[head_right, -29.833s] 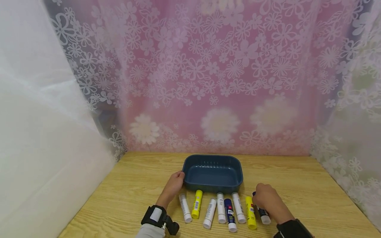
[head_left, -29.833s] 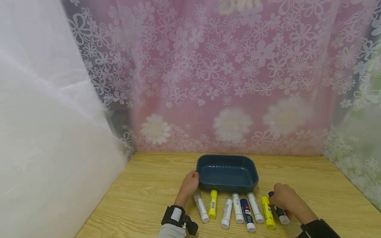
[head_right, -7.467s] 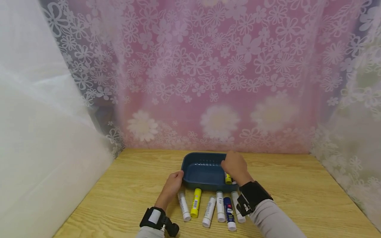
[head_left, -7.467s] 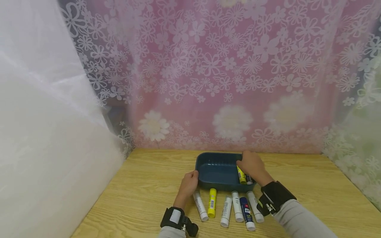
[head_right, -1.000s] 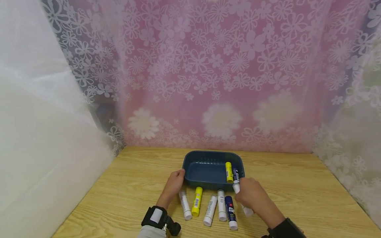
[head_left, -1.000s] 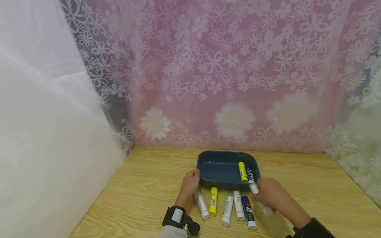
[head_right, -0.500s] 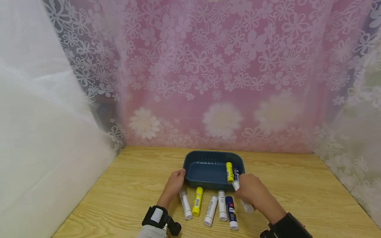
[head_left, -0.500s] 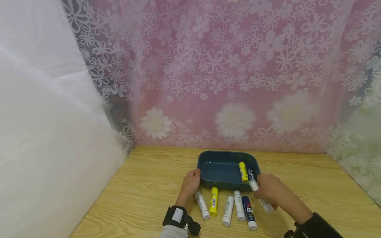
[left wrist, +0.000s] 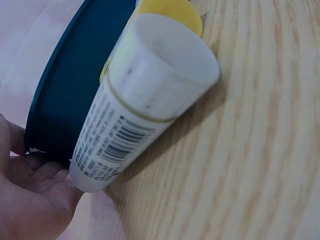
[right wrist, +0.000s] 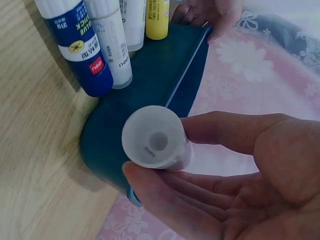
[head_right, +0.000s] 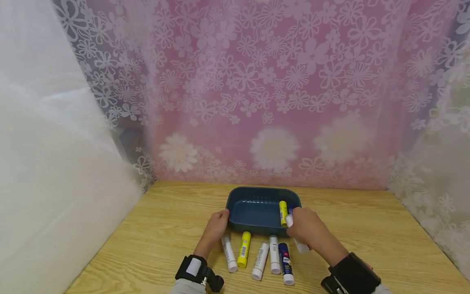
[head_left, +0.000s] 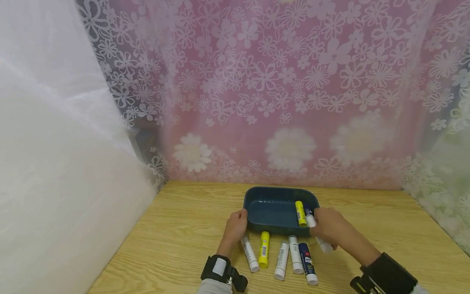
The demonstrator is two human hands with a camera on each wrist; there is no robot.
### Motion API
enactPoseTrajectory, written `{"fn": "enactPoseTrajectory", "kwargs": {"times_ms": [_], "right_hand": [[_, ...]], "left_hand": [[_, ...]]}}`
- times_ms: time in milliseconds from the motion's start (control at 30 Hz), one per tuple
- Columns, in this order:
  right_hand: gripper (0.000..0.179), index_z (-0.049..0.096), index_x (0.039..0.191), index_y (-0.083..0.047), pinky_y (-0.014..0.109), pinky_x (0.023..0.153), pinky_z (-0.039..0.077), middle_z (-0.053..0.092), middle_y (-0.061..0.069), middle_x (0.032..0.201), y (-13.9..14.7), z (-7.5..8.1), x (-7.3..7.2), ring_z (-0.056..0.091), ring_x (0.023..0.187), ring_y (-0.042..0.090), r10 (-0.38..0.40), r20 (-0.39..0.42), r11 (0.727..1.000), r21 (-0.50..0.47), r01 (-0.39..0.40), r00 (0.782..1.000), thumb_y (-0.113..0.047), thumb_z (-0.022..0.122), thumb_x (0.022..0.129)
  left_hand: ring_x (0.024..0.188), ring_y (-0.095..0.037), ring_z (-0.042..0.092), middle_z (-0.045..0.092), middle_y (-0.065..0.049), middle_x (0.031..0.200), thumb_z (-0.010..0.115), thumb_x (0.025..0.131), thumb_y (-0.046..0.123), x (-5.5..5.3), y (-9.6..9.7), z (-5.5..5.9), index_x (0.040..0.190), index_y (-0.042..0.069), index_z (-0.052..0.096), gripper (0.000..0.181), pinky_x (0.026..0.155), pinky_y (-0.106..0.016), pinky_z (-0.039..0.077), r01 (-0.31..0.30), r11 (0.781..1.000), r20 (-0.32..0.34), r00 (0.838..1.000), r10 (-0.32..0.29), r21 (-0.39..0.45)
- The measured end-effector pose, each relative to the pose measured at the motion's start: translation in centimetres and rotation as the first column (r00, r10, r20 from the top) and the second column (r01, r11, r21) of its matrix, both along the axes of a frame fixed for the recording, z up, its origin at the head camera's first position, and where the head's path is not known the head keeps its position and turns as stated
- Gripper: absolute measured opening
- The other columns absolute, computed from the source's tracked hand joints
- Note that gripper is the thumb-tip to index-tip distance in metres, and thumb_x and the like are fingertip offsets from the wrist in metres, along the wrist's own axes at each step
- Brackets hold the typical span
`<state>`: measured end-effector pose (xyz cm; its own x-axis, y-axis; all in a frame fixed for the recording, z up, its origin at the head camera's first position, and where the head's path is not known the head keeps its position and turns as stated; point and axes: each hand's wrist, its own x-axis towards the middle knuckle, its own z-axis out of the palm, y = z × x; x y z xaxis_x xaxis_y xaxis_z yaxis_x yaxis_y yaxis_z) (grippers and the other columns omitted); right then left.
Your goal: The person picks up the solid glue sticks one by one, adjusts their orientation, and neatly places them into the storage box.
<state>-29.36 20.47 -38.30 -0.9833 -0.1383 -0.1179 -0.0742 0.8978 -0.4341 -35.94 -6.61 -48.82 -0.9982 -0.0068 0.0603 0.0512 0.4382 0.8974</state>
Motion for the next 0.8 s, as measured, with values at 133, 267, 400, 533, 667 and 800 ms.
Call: {"fn": "enactPoseTrajectory", "kwargs": {"times_ms": [133, 267, 400, 533, 667, 800], "right_hand": [[0.023, 0.057, 0.094, 0.005, 0.031, 0.042, 0.052, 0.056, 0.011, 0.075, -0.2, 0.3, -0.5, 0.06, 0.054, 0.021, -0.004, -0.017, 1.0, 0.007, 0.004, 1.0, -0.01, 0.071, 0.083], [0.02, 0.058, 0.092, 0.004, 0.031, 0.042, 0.052, 0.057, 0.011, 0.074, -0.5, 0.5, -1.1, 0.06, 0.054, 0.021, -0.001, -0.037, 1.0, 0.012, 0.001, 0.999, -0.009, 0.071, 0.083], [0.02, 0.059, 0.092, 0.005, 0.031, 0.044, 0.053, 0.058, 0.011, 0.075, -0.6, 0.5, -1.7, 0.061, 0.055, 0.02, -0.008, -0.038, 1.0, 0.027, 0.009, 0.999, -0.009, 0.07, 0.084], [0.021, 0.059, 0.094, 0.006, 0.03, 0.044, 0.053, 0.058, 0.011, 0.075, -0.8, 0.6, -2.4, 0.061, 0.055, 0.02, -0.013, -0.053, 0.999, 0.029, 0.014, 0.999, -0.009, 0.07, 0.084], [0.024, 0.059, 0.096, 0.008, 0.03, 0.043, 0.051, 0.059, 0.011, 0.074, -1.2, 1.1, -2.9, 0.06, 0.055, 0.02, -0.004, -0.096, 0.999, 0.037, 0.008, 0.995, -0.01, 0.07, 0.084], [0.026, 0.06, 0.099, 0.009, 0.031, 0.043, 0.05, 0.059, 0.011, 0.072, -1.8, 1.8, -3.5, 0.059, 0.053, 0.02, 0.006, -0.124, 0.999, 0.038, -0.001, 0.992, -0.01, 0.07, 0.085]], "left_hand": [[0.085, -0.021, 0.051, 0.059, -0.007, 0.091, 0.04, 0.109, 0.029, 0.1, 0.0, 0.0, 0.094, 0.003, 0.069, 0.041, 0.072, -0.035, 0.04, 0.002, 1.0, -0.001, 1.0, -0.002, 0.002], [0.088, -0.021, 0.053, 0.063, -0.009, 0.095, 0.04, 0.109, 0.029, 0.1, 0.0, 0.0, 0.097, 0.002, 0.07, 0.042, 0.074, -0.037, 0.042, 0.002, 1.0, 0.001, 1.0, -0.002, 0.003], [0.097, -0.022, 0.059, 0.068, -0.01, 0.106, 0.04, 0.109, 0.03, 0.1, -0.1, -0.1, 0.104, 0.003, 0.072, 0.042, 0.08, -0.04, 0.047, -0.003, 1.0, -0.001, 1.0, 0.003, -0.007], [0.095, -0.021, 0.058, 0.068, -0.01, 0.105, 0.04, 0.109, 0.03, 0.0, -0.1, -0.1, 0.106, 0.004, 0.073, 0.042, 0.079, -0.039, 0.046, -0.002, 1.0, 0.001, 1.0, 0.002, -0.013], [0.09, -0.021, 0.056, 0.066, -0.01, 0.101, 0.04, 0.109, 0.03, 0.0, -0.2, -0.2, 0.105, 0.003, 0.072, 0.042, 0.075, -0.038, 0.044, 0.002, 1.0, 0.006, 1.0, -0.002, -0.01], [0.092, -0.021, 0.058, 0.067, -0.01, 0.101, 0.04, 0.109, 0.03, -0.1, -0.2, -0.3, 0.107, 0.003, 0.073, 0.042, 0.076, -0.038, 0.045, 0.002, 1.0, 0.001, 1.0, -0.002, -0.007]]}}
